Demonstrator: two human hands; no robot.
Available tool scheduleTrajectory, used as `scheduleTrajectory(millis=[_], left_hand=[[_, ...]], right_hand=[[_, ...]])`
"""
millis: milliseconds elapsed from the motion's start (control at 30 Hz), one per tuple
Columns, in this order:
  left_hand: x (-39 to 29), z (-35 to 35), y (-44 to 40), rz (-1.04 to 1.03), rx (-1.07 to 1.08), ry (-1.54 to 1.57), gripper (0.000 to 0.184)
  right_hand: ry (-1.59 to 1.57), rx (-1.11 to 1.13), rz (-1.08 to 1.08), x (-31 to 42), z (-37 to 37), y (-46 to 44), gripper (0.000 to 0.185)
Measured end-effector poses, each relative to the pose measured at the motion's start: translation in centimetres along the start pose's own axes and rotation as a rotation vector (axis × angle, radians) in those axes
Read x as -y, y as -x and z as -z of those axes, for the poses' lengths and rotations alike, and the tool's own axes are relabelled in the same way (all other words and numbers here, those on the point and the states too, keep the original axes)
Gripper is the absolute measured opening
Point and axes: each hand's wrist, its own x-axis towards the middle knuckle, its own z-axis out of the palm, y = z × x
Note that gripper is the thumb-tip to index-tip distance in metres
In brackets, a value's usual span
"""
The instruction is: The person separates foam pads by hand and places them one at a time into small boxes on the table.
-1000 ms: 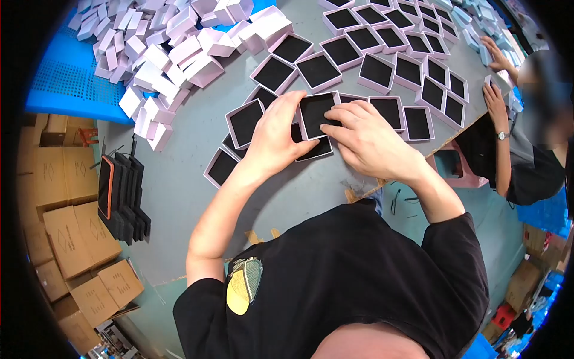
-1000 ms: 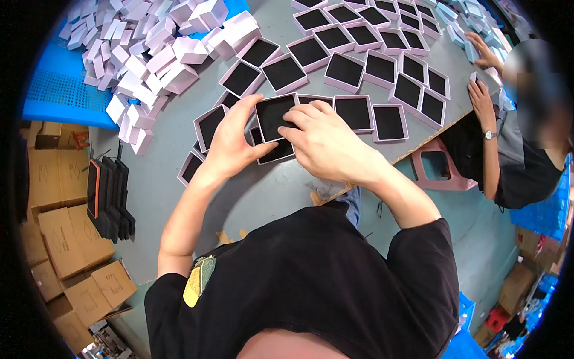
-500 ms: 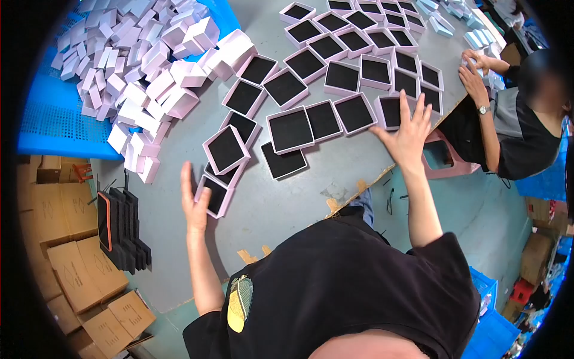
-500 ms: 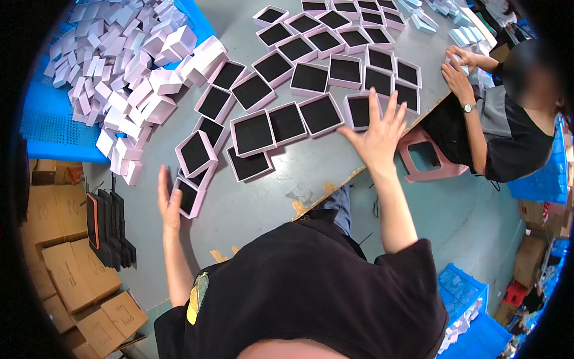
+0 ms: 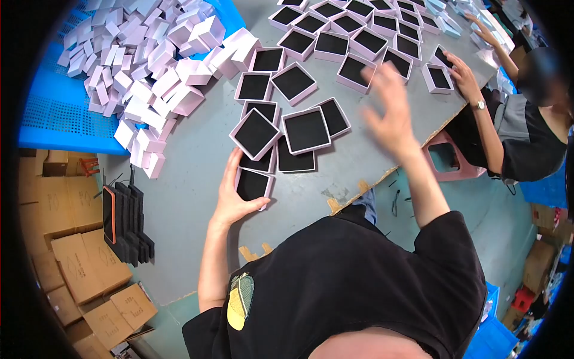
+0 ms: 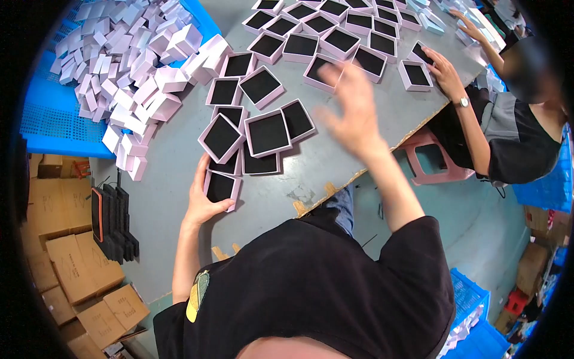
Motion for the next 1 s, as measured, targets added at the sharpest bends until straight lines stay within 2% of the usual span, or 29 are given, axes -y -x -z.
scheduleTrajectory(millis=[33,67,133,300,467,533,667,733,800,867,933,967,1000], left_hand=[[-0.3,-0.3,-0.4,-0.016,0.032,-0.007,0.118],[-0.9,-0.8,-1.0,-0.033,0.066,-0.015,0.118],[-2.0,-1.5,-2.4,-0.087,0.141,-0.064,0.115],[-4.0,-4.0,-7.1,-0.226,0.249,-0.091,0.106],[-5.9,-8.7,-13.0,-0.387,0.272,-0.06,0.098],[-6.2,-10.6,-15.7,-0.504,0.233,-0.048,0.094],[-6.0,-14.1,-20.3,-0.728,0.06,-0.213,0.07],[-7.3,-14.8,-21.4,-0.769,-0.03,-0.284,0.046],[-7.8,-14.7,-21.9,-0.877,-0.118,-0.409,0.037],[-8.2,-12.8,-21.6,-0.973,-0.174,-0.32,0.034],[-7.2,-8.6,-21.5,-0.967,-0.3,-0.447,0.037],[-6.2,-6.4,-22.0,-0.891,-0.398,-0.518,0.041],[-4.9,-3.8,-22.9,-0.729,-0.393,-0.591,0.047]], right_hand=[[-0.071,0.105,0.084,2.5,-0.2,1.0,0.078],[0.0,0.279,0.151,4.8,0.1,2.0,0.082],[0.019,0.41,0.129,6.9,-0.7,3.8,0.086],[0.1,0.302,-0.047,5.3,1.0,5.6,0.086],[0.13,0.171,-0.121,1.5,3.8,5.9,0.075],[0.166,0.11,-0.154,-0.4,4.3,5.8,0.074],[0.221,0.016,-0.156,-3.3,4.1,4.8,0.076],[0.302,0.002,-0.178,-4.0,4.0,4.1,0.074],[0.409,-0.019,-0.164,-3.5,4.1,3.4,0.069],[0.329,-0.107,-0.112,-2.1,4.0,2.8,0.061],[0.163,-0.136,-0.106,-0.8,3.3,1.1,0.053],[0.042,-0.12,-0.126,0.1,2.6,-0.1,0.049],[-0.076,-0.102,-0.15,1.2,1.8,-1.2,0.044]])
